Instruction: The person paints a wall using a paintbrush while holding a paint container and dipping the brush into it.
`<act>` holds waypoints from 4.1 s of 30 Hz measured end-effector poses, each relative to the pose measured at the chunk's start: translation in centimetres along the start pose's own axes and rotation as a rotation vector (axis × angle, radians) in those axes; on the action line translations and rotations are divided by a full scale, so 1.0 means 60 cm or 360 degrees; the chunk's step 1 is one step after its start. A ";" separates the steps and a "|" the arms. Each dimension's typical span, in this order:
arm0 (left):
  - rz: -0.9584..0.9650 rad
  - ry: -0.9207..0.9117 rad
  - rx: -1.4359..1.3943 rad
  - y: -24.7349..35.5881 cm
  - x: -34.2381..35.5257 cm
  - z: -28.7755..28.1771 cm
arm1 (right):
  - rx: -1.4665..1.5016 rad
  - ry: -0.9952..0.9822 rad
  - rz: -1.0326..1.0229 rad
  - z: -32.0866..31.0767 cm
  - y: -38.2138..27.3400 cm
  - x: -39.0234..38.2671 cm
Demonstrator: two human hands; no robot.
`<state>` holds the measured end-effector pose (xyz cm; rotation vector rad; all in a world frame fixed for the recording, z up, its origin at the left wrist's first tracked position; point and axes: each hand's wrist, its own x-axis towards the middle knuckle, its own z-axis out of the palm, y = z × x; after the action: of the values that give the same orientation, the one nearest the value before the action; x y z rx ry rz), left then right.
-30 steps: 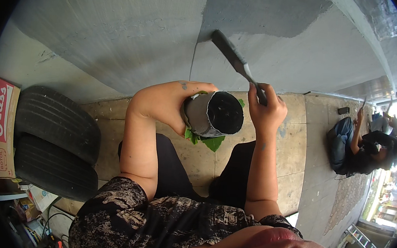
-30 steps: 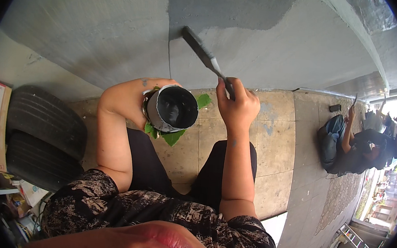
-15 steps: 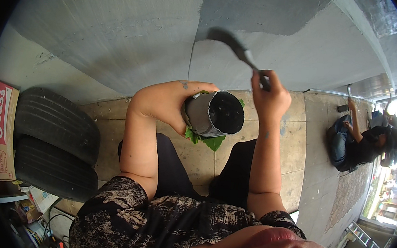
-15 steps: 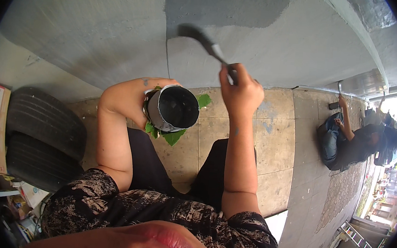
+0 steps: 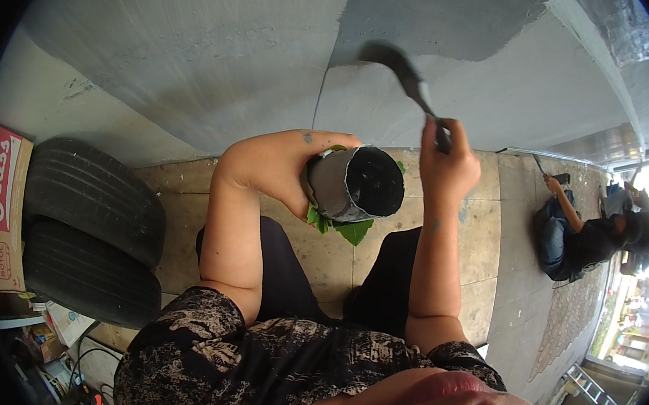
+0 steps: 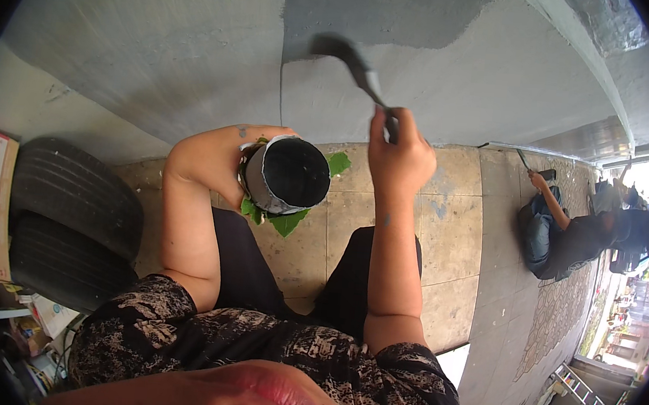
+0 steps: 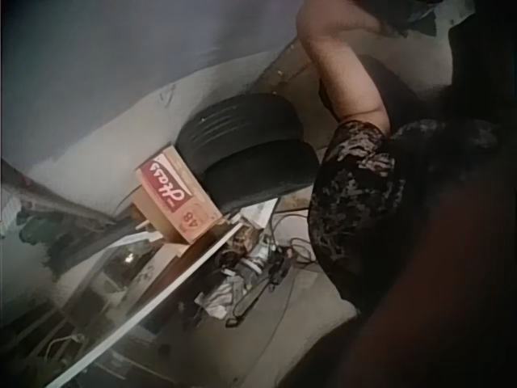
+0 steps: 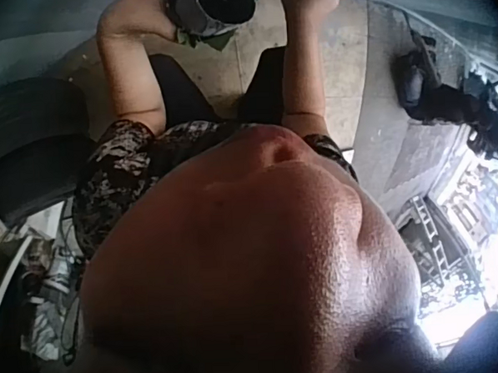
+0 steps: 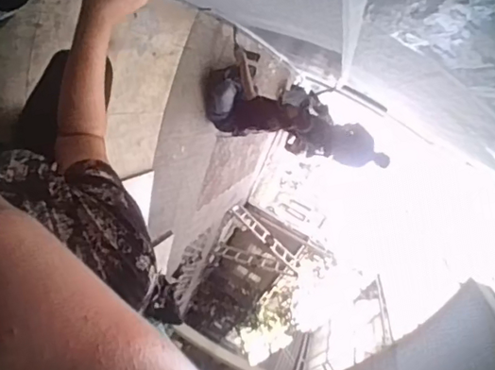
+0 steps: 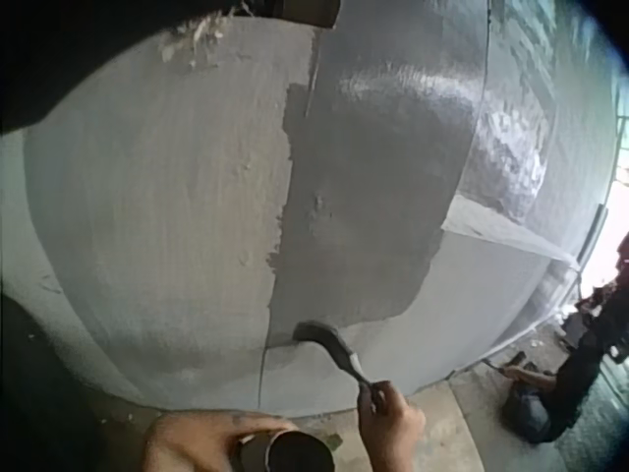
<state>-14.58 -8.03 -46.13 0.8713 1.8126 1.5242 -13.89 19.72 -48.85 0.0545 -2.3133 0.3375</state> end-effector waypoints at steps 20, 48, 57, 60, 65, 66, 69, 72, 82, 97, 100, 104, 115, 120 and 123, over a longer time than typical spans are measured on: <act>0.0158 -0.0002 0.0063 -0.010 -0.012 -0.012 | 0.0246 -0.0309 0.0477 -0.033 -0.043 -0.076; 0.0206 0.0001 0.0135 -0.003 -0.014 -0.015 | 0.0313 -0.0218 0.0249 -0.009 -0.017 -0.049; 0.0113 0.0018 0.0148 0.003 -0.020 -0.011 | 0.0016 -0.0093 -0.0047 -0.006 0.001 -0.062; 0.0086 0.0038 0.0172 0.007 -0.016 -0.006 | 0.0092 -0.0107 -0.0241 0.003 0.008 -0.057; 0.0262 -0.0010 0.0183 -0.015 0.000 -0.007 | -0.0143 0.0042 0.0048 0.017 0.044 -0.038; 0.0203 0.0056 0.0196 -0.013 0.003 -0.004 | -0.0202 0.0168 0.0142 0.013 0.063 -0.035; 0.0015 0.0244 0.0210 -0.027 0.015 -0.003 | -0.0169 0.0172 0.0403 -0.015 0.102 -0.032; -0.0037 0.0456 0.0223 -0.022 0.026 0.003 | 0.0175 -0.0109 0.0503 -0.071 0.104 -0.005; -0.0298 0.1231 -0.0164 -0.154 0.081 0.089 | 0.0237 -0.0144 0.0445 -0.046 0.112 0.057; -0.0496 0.1165 0.0036 -0.256 0.135 0.121 | 0.0203 -0.0004 0.0429 -0.035 0.108 0.033; -0.0491 0.1161 0.0021 -0.266 0.141 0.115 | 0.0037 0.0064 0.0674 -0.087 0.126 0.046; -0.0388 0.1168 0.0021 -0.271 0.152 0.112 | 0.0422 -0.0079 0.0492 -0.118 0.124 0.046; -0.0431 0.1192 0.0033 -0.256 0.145 0.109 | 0.0120 0.0067 0.0649 -0.102 0.130 0.045; -0.0382 0.1220 0.0102 -0.263 0.146 0.112 | 0.0505 -0.0191 0.0410 -0.126 0.121 0.043; -0.0345 0.1216 0.0136 -0.265 0.149 0.115 | 0.0524 -0.0258 0.0329 -0.074 0.079 0.038</act>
<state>-16.06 1.24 -63.23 0.0887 2.4098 1.7779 -12.98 25.57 -45.35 0.0057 -2.4053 0.8447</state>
